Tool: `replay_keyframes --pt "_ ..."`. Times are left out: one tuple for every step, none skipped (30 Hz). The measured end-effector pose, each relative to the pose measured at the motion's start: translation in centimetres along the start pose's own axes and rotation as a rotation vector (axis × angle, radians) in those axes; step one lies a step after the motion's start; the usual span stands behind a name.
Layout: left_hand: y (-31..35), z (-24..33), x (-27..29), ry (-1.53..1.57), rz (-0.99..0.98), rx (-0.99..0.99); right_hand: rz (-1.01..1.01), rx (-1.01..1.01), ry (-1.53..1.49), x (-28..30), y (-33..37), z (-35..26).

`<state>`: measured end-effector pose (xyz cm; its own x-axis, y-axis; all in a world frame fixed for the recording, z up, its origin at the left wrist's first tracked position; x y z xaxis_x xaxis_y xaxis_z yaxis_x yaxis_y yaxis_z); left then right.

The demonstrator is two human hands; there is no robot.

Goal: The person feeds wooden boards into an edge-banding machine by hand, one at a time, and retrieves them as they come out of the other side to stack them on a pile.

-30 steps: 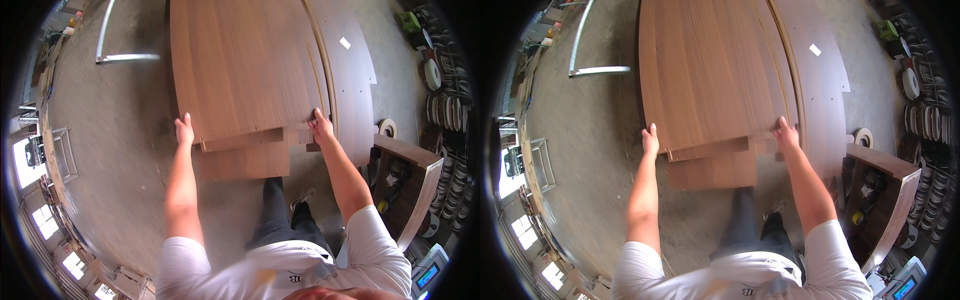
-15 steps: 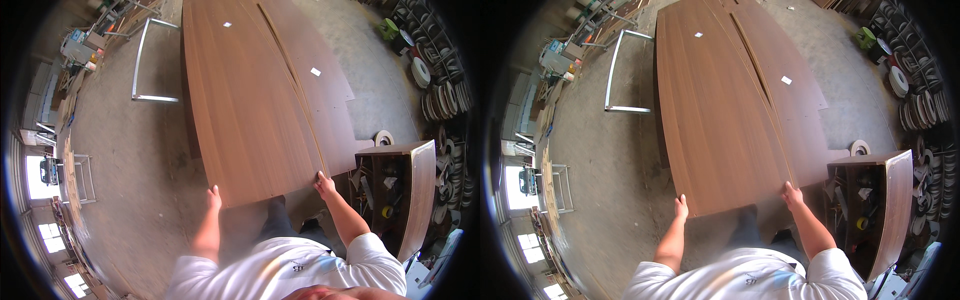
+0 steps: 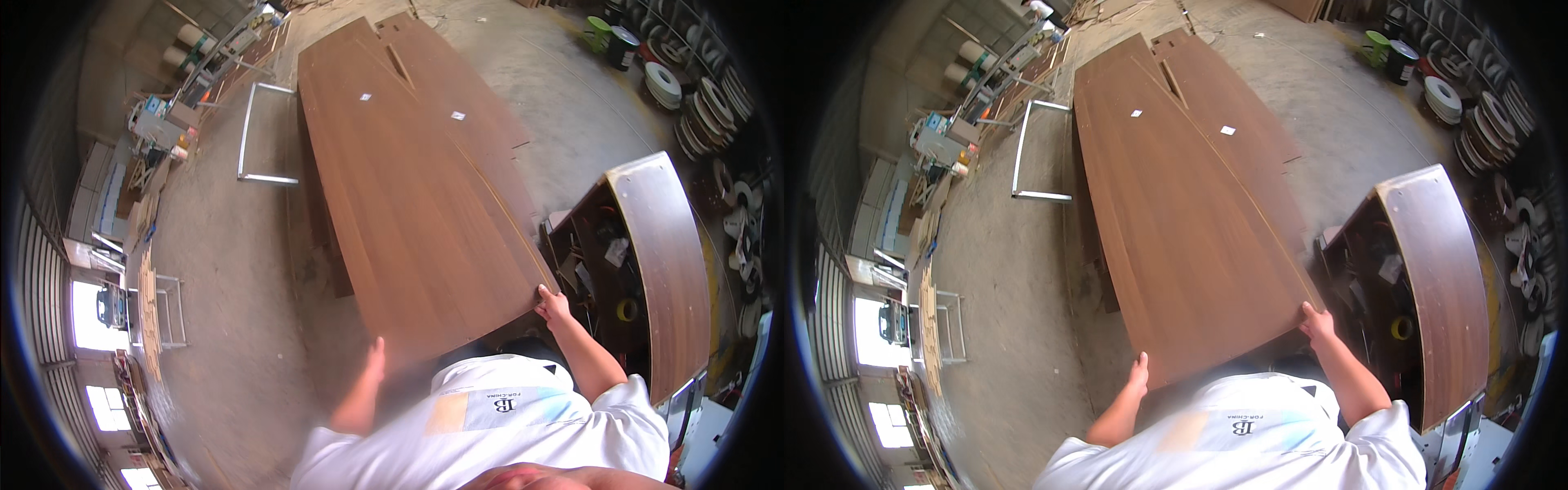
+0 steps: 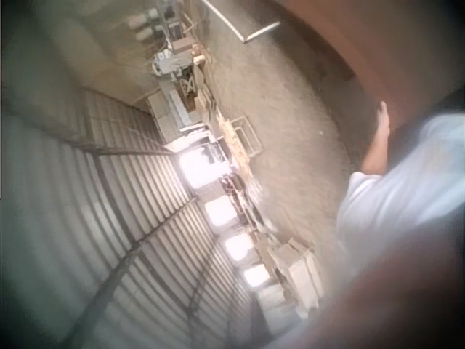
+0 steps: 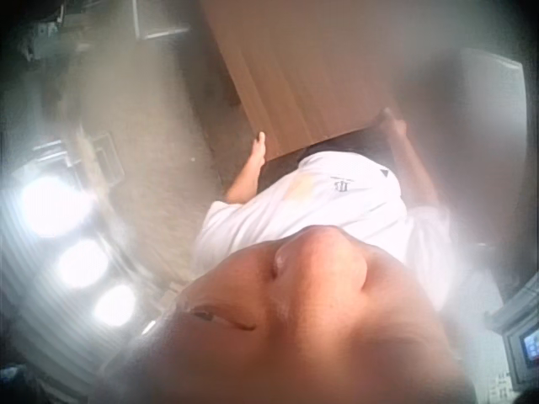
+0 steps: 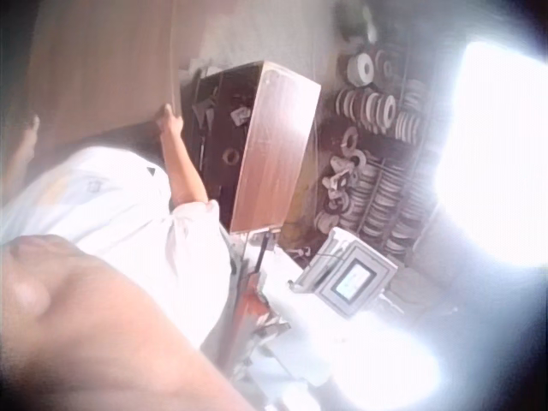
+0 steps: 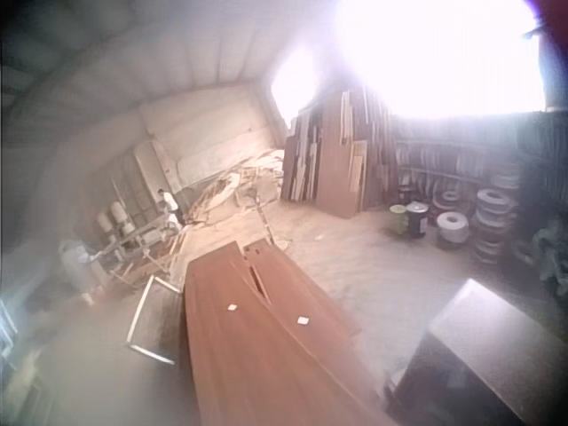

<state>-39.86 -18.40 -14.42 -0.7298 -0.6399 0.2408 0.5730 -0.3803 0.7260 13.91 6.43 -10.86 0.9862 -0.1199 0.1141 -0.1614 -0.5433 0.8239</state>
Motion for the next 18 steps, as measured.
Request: replay_keyframes --pt "3.2 0.0 -1.9 0.087 -0.094 0.11 -0.012 0.012 0.026 2.5 -0.4 0.4" --pt "6.6 -0.3 -3.6 0.179 -0.179 0.222 0.029 0.034 0.028 5.3 -0.4 0.3" --pt "9.3 -0.8 -4.9 0.272 -0.253 0.331 0.06 0.054 0.033 7.5 -0.2 -0.1" --pt "9.7 -2.2 -5.7 0.292 -0.363 0.315 0.066 0.082 0.017 9.8 -0.1 -0.9" --pt "10.0 -4.9 -5.5 0.316 -0.459 0.302 0.062 0.102 0.009 11.5 -0.2 -1.5" --pt "10.6 -6.9 -6.1 0.337 -0.562 0.293 0.089 0.111 -0.006 13.4 0.3 -2.9" --pt "12.4 -6.5 -8.4 0.397 -0.636 0.357 0.019 0.219 -0.168 14.7 1.2 -4.8" --pt "16.6 -4.0 -12.1 0.448 -0.713 0.434 0.061 0.231 -0.177 17.7 0.8 -5.5" --pt "20.0 -3.0 -14.3 0.5 -0.771 0.513 0.078 0.279 -0.277 19.0 1.3 -7.0" --pt "21.6 -2.9 -15.7 0.523 -0.753 0.553 0.12 0.298 -0.342 20.4 1.9 -8.2" --pt "22.7 -3.0 -17.0 0.548 -0.722 0.576 -0.075 0.319 -0.42 20.9 1.6 -9.3" --pt "23.7 -3.1 -18.7 0.566 -0.702 0.591 0.098 0.284 -0.573 20.4 5.0 -11.7" --pt "24.7 -2.9 -21.1 0.572 -0.731 0.612 0.092 0.3 -0.571 21.3 4.0 -11.4" --pt "25.7 -2.5 -24.0 0.584 -0.842 0.631 -0.005 0.296 -0.562 21.1 3.0 -10.3" --pt "26.7 -2.2 -26.8 0.593 -0.952 0.647 -0.109 0.287 -0.551 20.7 2.5 -9.3" --pt "28.2 -1.0 -29.5 0.564 -1.017 0.621 -0.073 0.229 -0.473 19.5 5.2 -8.7" --pt "30.1 0.6 -32.3 0.528 -1.088 0.595 -0.034 0.174 -0.401 16.9 9.3 -8.3" --pt "31.2 1.4 -34.5 0.508 -1.108 0.59 -0.05 0.196 -0.363 14.1 11.6 -7.2"
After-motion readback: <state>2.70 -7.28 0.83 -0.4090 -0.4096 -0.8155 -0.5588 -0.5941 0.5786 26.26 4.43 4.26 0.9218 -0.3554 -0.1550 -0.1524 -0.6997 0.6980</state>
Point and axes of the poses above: each hand's wrist, its own y-axis away from the middle knuckle, its own x-axis out of the back of the hand, z = x × y, the point moved 8 cm from there along -y, towards the middle knuckle, and after that the axes turned 10 degrees about y, right-handed, at the moved point
